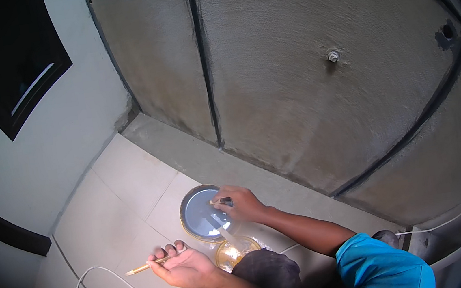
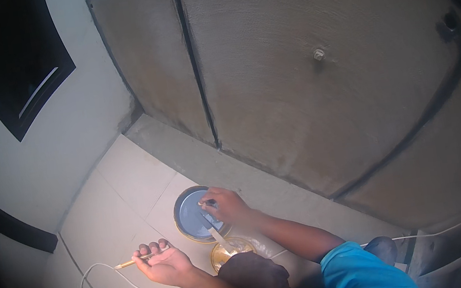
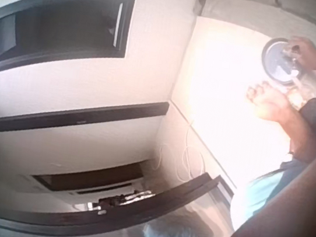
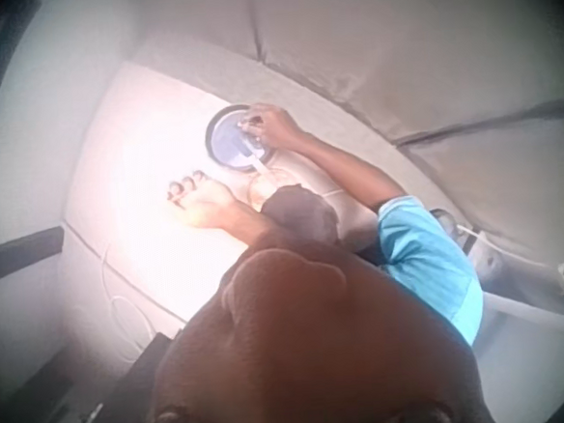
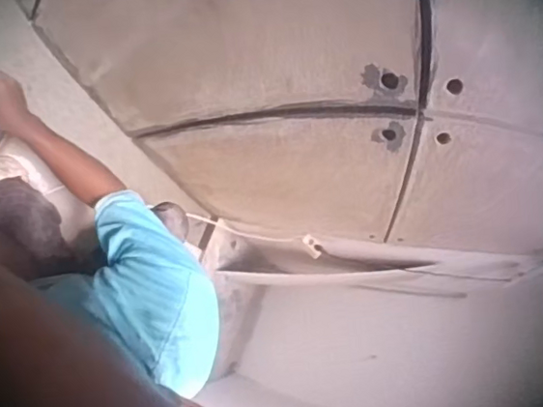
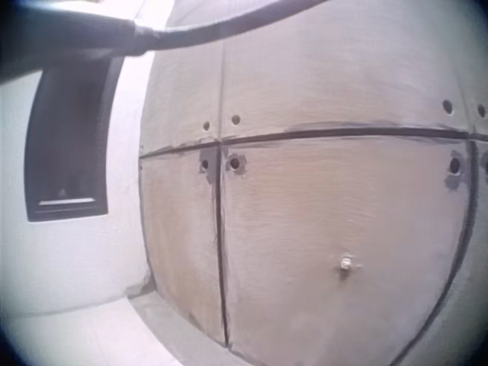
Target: The person paints the ceiling with a brush, repeatedly dipping it into a paint can. They work on seams and around a wall outlet, occasionally moving the outlet to paint behind it.
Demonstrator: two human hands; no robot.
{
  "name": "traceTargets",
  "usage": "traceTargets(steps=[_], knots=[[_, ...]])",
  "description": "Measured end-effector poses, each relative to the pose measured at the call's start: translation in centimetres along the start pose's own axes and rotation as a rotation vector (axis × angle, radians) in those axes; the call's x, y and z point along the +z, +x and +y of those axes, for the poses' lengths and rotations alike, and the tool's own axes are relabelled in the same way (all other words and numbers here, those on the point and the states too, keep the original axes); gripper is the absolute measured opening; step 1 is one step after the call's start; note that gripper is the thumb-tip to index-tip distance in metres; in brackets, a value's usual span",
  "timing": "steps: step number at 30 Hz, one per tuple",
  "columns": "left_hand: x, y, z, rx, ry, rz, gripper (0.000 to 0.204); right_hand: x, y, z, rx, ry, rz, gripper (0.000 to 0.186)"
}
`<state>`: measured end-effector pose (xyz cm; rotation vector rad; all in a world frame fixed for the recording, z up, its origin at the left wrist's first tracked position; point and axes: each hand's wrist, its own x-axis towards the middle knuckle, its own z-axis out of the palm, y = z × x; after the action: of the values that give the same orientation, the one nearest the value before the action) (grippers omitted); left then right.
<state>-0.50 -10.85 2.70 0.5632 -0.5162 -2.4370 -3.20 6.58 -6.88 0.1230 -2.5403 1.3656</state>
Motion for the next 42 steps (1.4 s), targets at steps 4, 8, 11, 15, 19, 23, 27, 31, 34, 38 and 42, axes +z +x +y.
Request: traceTargets(steps=[4, 8, 11, 15, 19, 23, 27, 31, 34, 38, 42], knots=[[-0.4, 0.2, 0.3, -0.012, 0.01, -0.005, 0.017, -1.3, -2.2, 0.5, -0.21, 0.002, 0.008, 0.018], [-0.4, 0.0, 0.8, -0.026, -0.005, -0.036, 0.017, -1.4, -3.7, 1.4, 0.127, 0.151, -0.02, 0.017], [-0.2, -0.4, 0.7, -0.068, -0.024, -0.033, 0.016, -0.6, -4.0, 5.8, 0.749, 0.895, 0.281, 0.026], [1.6, -1.2, 0.0, -0.182, -0.077, -0.079, 0.015, 0.5, -5.3, 9.9, 0.903, 1.698, 0.389, 0.025], [6.1, -1.5, -2.3, -0.228, -0.053, -0.226, 0.015, -5.2, 1.8, 1.7, 0.61, 1.781, 0.498, 0.028], [4.6, 1.1, -4.6, -0.245, 0.072, -0.16, 0.016, -17.8, 13.9, -9.0, -0.273, 1.302, 0.641, 0.025], [3.4, 4.2, -6.1, -0.211, 0.087, -0.118, 0.015, -24.4, 22.9, -15.4, -0.649, 0.102, 1.035, 0.013], [3.2, 5.5, -7.1, -0.234, 0.109, -0.118, 0.015, -26.7, 28.9, -18.0, -0.749, -0.035, 1.147, 0.016], [2.8, 6.1, -7.3, -0.263, 0.104, -0.11, 0.015, -27.8, 31.6, -20.2, -0.799, -0.131, 1.248, 0.019], [3.2, 6.2, -7.2, -0.264, 0.104, -0.11, 0.017, -27.9, 33.6, -19.0, -0.852, -0.29, 1.302, 0.019], [3.1, 6.6, -7.1, -0.256, 0.104, -0.09, 0.018, -23.3, 30.6, -12.4, -0.589, -0.529, 1.063, 0.016]])
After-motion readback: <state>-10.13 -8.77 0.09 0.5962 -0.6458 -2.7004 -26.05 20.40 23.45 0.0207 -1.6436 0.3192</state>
